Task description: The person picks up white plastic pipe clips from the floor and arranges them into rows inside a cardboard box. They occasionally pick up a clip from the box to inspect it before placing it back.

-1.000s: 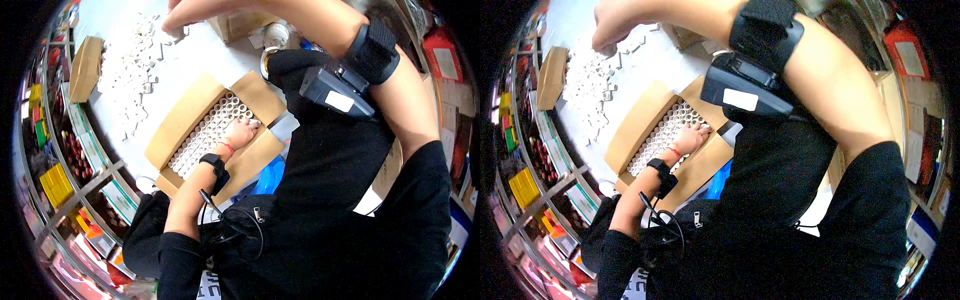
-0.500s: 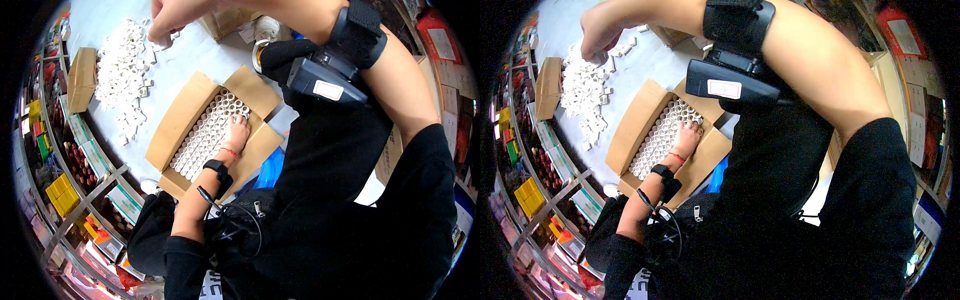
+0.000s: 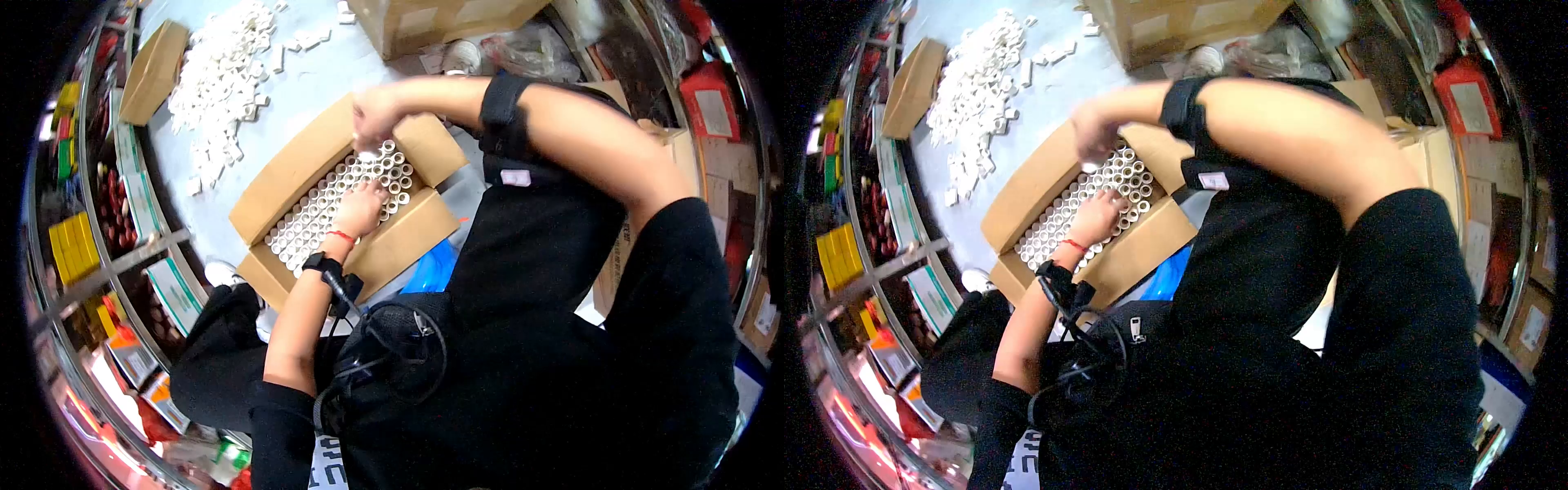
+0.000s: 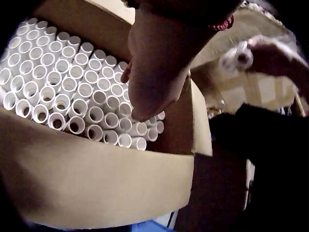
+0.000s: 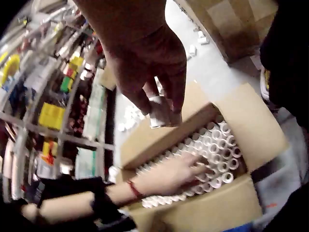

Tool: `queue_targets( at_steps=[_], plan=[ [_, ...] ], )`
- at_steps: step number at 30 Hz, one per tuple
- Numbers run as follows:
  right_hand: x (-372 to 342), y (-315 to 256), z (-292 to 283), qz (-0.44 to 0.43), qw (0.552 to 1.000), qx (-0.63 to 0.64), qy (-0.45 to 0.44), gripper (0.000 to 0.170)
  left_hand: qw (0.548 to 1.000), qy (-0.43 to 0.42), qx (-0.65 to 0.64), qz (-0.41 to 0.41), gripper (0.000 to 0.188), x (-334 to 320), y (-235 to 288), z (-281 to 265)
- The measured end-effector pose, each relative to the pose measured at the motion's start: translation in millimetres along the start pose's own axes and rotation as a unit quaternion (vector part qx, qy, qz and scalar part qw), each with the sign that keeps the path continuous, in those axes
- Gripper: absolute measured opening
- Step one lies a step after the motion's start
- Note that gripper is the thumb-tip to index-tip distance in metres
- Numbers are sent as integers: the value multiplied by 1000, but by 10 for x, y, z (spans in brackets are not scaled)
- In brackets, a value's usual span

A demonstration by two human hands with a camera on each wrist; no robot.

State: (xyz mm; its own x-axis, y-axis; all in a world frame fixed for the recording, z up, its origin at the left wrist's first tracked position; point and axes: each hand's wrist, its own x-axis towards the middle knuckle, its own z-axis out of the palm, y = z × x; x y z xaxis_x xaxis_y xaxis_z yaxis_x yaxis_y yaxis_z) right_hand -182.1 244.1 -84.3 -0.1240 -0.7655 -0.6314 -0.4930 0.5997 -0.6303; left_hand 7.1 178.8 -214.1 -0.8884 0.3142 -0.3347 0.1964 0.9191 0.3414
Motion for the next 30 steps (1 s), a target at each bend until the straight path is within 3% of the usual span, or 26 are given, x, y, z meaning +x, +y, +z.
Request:
queue_targets(
  at_steps=[5,9,12,16,19,26,30],
  plan=[
    [331,345,957,-23,958,-282,-32,24,979,97,-151,-93,20,-340,-334,161],
    [280,484,1321,38,931,-364,-2,19,968,130,-167,-133,16,-605,-492,242],
    [281,593,1394,8,920,-390,44,13,952,179,-205,-140,17,-764,-525,341],
    [306,635,1405,84,911,-400,-56,16,947,154,-213,-186,15,-925,-500,436],
    [306,796,1448,-5,901,-432,-42,19,944,158,-213,-195,16,-934,-583,708],
    [286,640,1414,48,875,-465,-127,22,938,175,-215,-207,17,-962,-564,683],
    [276,675,1457,41,860,-497,-111,21,935,180,-227,-206,17,-971,-539,643]
  ],
)
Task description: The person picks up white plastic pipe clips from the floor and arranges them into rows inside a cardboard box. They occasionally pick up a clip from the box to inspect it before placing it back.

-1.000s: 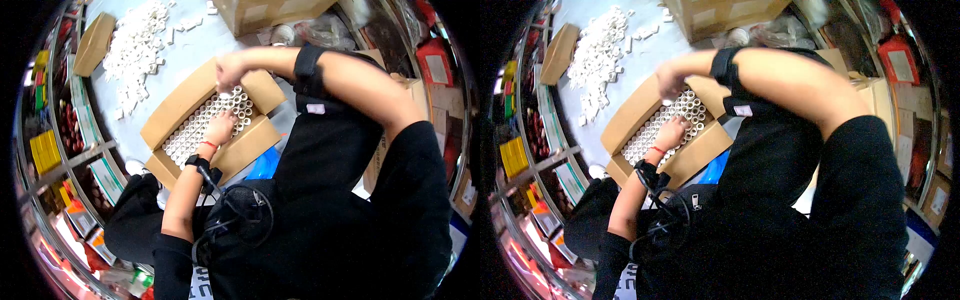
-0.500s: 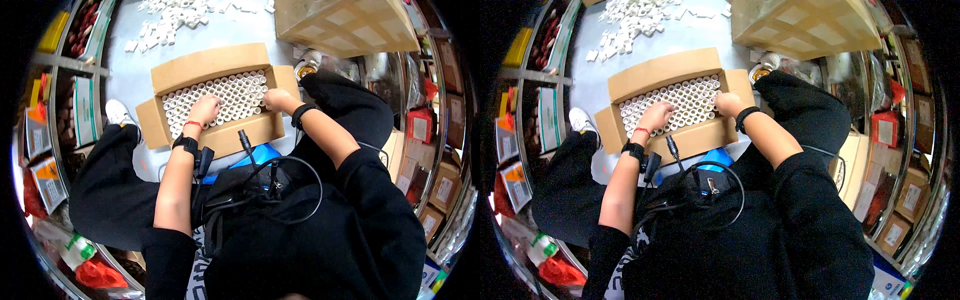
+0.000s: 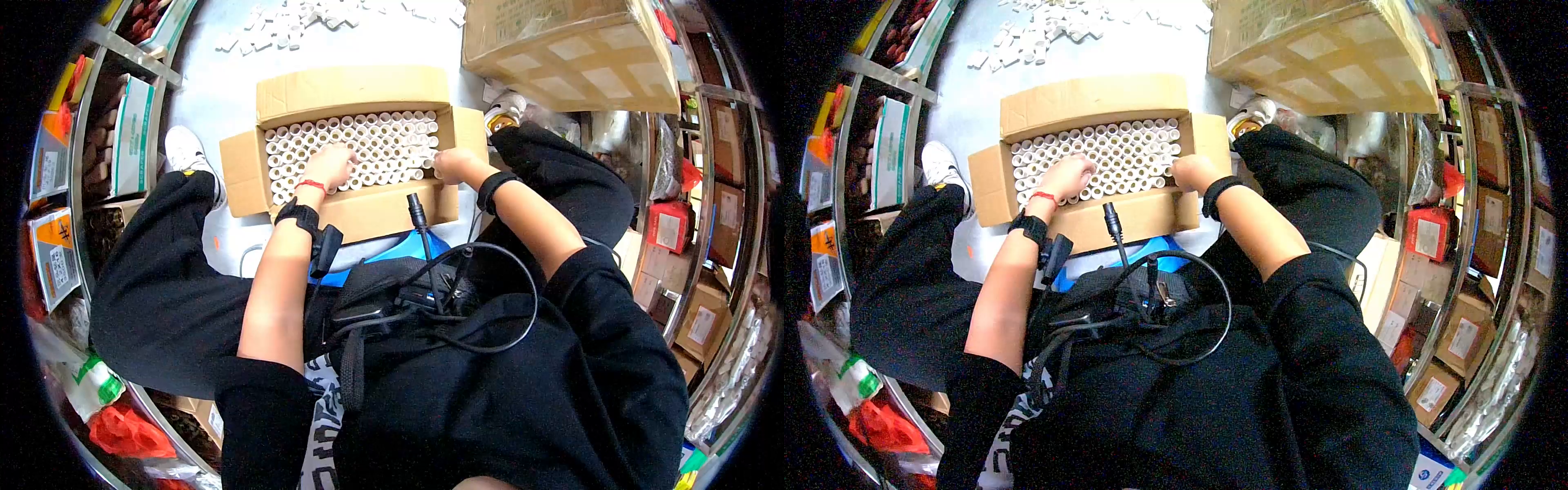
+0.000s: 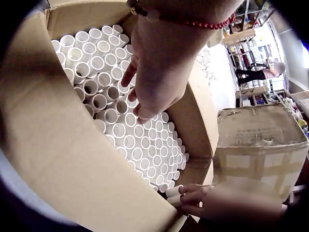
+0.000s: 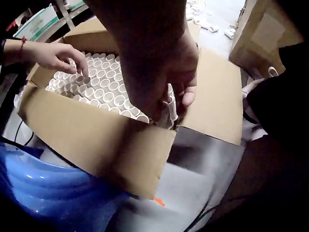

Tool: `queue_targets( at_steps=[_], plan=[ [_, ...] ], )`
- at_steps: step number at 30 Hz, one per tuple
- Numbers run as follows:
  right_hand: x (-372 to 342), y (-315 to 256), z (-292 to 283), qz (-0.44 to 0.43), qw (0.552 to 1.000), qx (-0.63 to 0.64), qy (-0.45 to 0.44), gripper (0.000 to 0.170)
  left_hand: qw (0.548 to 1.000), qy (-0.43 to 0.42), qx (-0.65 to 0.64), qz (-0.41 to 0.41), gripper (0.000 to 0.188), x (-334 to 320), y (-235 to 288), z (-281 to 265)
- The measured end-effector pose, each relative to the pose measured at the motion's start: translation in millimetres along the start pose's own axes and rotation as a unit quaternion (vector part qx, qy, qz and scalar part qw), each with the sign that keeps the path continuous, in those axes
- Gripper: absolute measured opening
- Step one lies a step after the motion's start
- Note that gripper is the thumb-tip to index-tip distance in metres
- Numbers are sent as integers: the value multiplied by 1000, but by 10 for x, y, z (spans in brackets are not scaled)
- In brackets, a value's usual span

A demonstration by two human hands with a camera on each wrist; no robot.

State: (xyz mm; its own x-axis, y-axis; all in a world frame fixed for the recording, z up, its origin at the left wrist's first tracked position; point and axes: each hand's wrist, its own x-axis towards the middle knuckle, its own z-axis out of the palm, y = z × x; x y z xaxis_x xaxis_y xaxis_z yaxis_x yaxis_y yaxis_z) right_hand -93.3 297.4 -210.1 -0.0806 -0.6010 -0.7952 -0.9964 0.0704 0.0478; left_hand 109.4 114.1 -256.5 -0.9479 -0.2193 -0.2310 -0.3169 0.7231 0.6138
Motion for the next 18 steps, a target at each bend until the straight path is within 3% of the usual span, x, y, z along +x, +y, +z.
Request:
queue_targets(
  at_steps=[6,9,11,13,15,18],
  plan=[
    [51,127,-70,-30,999,32,-17,21,1000,-10,14,3,18,-13,134,-68],
    [32,170,-257,-35,993,111,-9,21,999,-51,-8,-2,22,123,283,-102],
    [103,171,-274,-110,967,202,110,20,987,-1,-158,24,34,258,301,26],
    [14,57,-531,-170,927,259,213,21,904,-94,-396,-129,45,381,442,-12],
    [-30,-38,-701,-194,891,322,254,21,709,-122,-655,-229,49,378,731,-202],
    [-185,-128,-919,-197,858,451,145,33,597,-146,-759,-215,49,407,762,-279]
  ],
)
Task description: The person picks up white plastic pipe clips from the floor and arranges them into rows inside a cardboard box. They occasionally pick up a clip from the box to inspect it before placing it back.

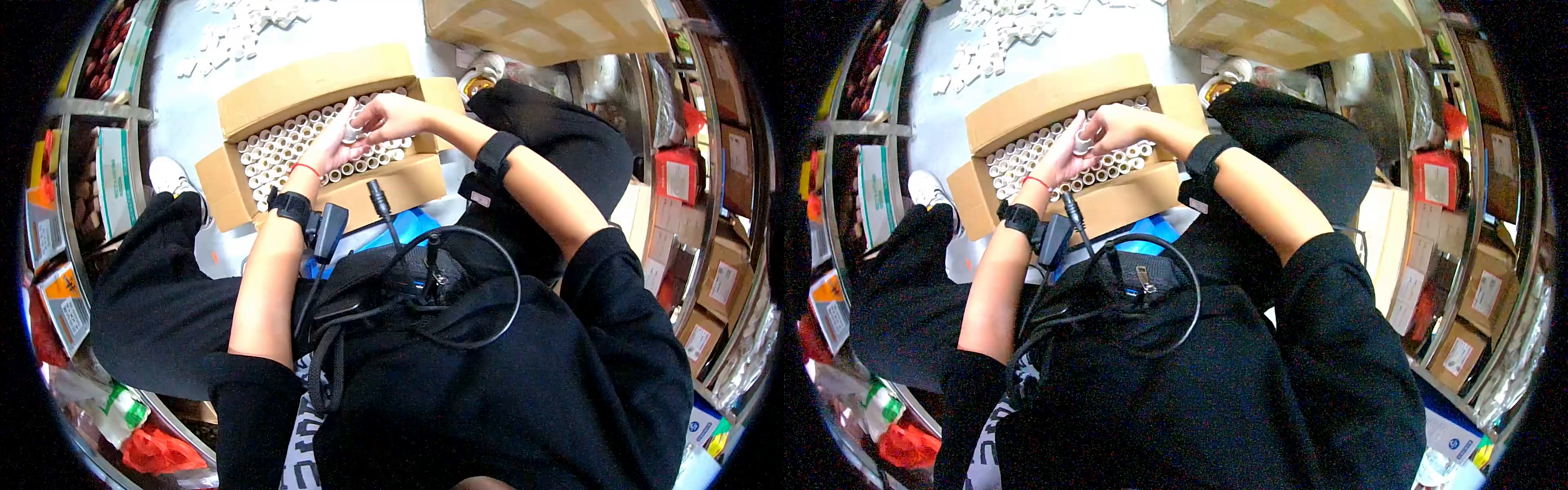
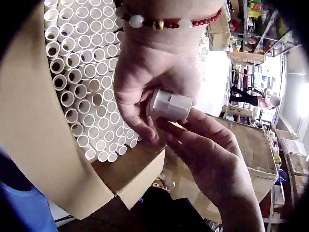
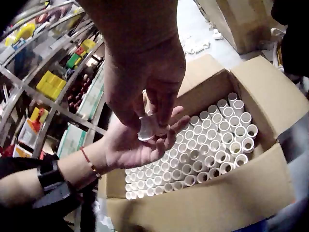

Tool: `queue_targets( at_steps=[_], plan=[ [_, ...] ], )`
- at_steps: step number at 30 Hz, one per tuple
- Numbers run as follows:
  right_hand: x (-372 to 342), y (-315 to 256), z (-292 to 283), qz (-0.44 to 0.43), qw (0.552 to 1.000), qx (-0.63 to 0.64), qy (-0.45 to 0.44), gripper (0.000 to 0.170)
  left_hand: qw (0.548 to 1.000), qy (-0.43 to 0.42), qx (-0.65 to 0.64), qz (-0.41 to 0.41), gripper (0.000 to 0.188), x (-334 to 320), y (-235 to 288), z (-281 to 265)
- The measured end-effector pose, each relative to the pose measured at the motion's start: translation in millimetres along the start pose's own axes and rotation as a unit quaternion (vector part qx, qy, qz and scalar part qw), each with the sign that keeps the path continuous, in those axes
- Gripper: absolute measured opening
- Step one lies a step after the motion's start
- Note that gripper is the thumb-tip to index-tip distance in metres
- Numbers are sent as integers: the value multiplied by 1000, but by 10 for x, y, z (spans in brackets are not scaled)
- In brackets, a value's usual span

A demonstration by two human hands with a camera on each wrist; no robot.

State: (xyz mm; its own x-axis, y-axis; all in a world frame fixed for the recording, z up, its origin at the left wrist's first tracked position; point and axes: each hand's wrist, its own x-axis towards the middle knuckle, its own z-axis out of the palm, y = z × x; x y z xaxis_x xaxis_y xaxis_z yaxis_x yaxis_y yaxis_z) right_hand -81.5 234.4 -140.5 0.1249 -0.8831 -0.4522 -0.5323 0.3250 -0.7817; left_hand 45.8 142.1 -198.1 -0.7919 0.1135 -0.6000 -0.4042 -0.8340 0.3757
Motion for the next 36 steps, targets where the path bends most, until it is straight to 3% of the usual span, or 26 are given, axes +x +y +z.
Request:
queue_targets(
  at_steps=[3,4,5,10,13,14,18,21,23,25,26,28,31,36],
  plan=[
    [-52,48,20,-22,995,89,29,34,999,5,-20,30,36,92,-50,-93],
    [-73,79,23,-11,995,72,68,34,999,-47,-16,12,31,130,-56,-164],
    [-98,83,24,0,993,55,105,33,1000,-2,-22,12,28,83,-56,-91],
    [-102,138,2,74,977,24,200,32,999,-39,33,-18,30,99,-64,-134],
    [-68,357,-8,59,960,-9,272,35,998,2,61,-6,31,-56,-9,129],
    [-88,416,-31,75,958,-53,273,36,998,1,58,-9,32,-14,-17,71],
    [-210,705,77,192,945,-234,124,27,993,-2,112,30,31,-4,-34,-165],
    [-267,841,236,212,937,-268,73,19,987,97,125,29,40,-80,-44,-181],
    [-273,855,303,223,937,-266,52,13,992,72,90,56,17,-90,-49,-274],
    [-232,901,384,233,926,-286,86,12,990,98,85,64,14,-62,-86,-338],
    [-221,948,444,228,919,-300,115,11,988,95,112,48,35,-57,-78,-368],
    [-186,1041,571,206,905,-331,172,10,987,94,123,51,33,-51,-93,-410],
    [-155,959,602,266,899,-332,105,12,985,128,106,51,33,-70,-80,-293],
    [-144,907,520,238,906,-333,107,17,983,145,91,58,31,29,-152,-433]
  ],
)
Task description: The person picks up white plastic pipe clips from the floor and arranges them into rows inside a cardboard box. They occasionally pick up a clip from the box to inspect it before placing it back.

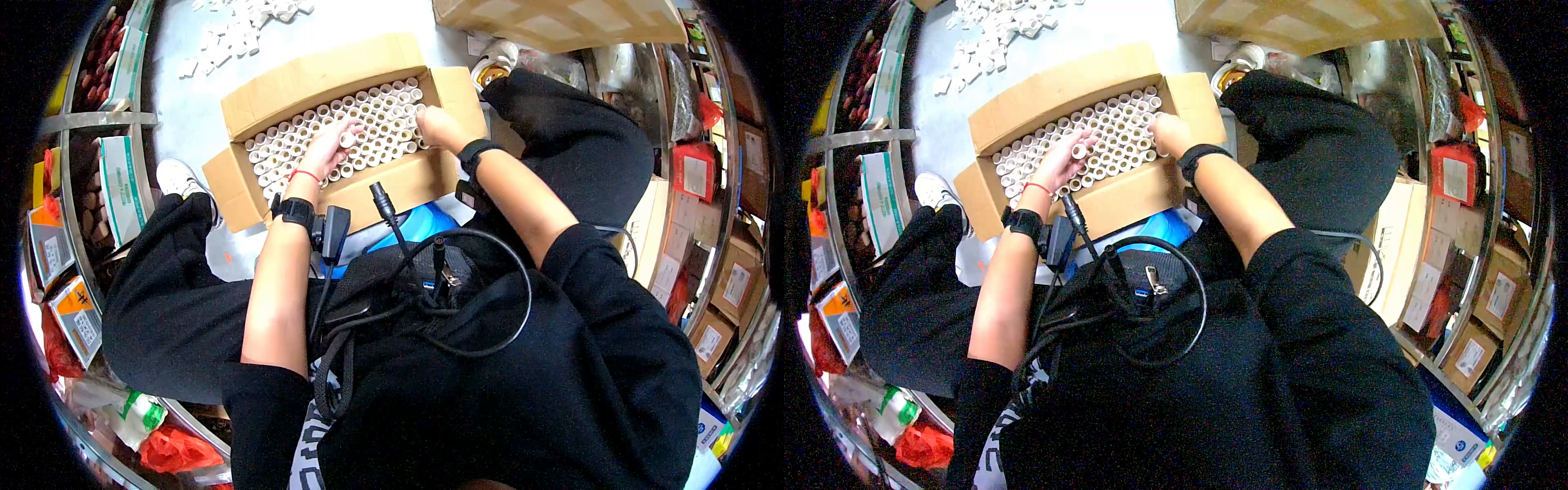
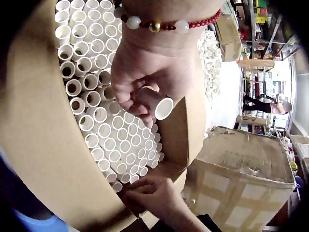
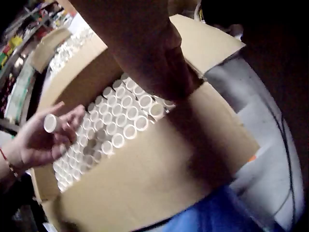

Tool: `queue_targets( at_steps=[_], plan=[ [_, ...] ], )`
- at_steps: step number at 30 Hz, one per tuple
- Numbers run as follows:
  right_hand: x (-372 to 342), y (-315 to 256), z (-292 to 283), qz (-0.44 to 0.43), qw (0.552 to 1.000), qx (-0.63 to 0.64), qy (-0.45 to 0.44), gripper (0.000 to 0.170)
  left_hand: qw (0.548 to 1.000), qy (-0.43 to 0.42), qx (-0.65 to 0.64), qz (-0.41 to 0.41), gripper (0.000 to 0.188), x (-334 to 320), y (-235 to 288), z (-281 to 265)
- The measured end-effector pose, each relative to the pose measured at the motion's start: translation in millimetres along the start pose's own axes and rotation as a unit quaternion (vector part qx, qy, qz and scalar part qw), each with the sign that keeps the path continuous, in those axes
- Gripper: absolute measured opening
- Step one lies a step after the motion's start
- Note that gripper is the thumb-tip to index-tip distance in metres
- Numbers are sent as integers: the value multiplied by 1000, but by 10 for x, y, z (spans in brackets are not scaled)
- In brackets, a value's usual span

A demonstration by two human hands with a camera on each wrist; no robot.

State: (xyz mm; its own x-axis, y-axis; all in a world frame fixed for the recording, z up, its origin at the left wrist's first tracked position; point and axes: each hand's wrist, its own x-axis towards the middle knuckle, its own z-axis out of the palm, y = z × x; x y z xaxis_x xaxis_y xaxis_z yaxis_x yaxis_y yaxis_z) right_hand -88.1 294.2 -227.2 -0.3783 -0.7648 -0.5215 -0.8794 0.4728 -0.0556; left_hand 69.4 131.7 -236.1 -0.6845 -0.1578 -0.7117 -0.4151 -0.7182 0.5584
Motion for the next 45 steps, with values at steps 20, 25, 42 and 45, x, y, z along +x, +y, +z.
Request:
queue_targets(
  at_steps=[20,25,42,45],
  plan=[
    [79,-185,-727,-125,945,298,44,36,993,-86,76,-10,37,80,119,376],
    [69,-141,-611,45,940,305,-145,34,974,-7,228,7,50,-45,103,371],
    [29,36,-31,193,887,332,-258,54,969,22,245,-10,50,-11,17,26],
    [13,44,-58,177,879,359,-259,54,969,13,245,-30,46,-7,20,20]
  ],
)
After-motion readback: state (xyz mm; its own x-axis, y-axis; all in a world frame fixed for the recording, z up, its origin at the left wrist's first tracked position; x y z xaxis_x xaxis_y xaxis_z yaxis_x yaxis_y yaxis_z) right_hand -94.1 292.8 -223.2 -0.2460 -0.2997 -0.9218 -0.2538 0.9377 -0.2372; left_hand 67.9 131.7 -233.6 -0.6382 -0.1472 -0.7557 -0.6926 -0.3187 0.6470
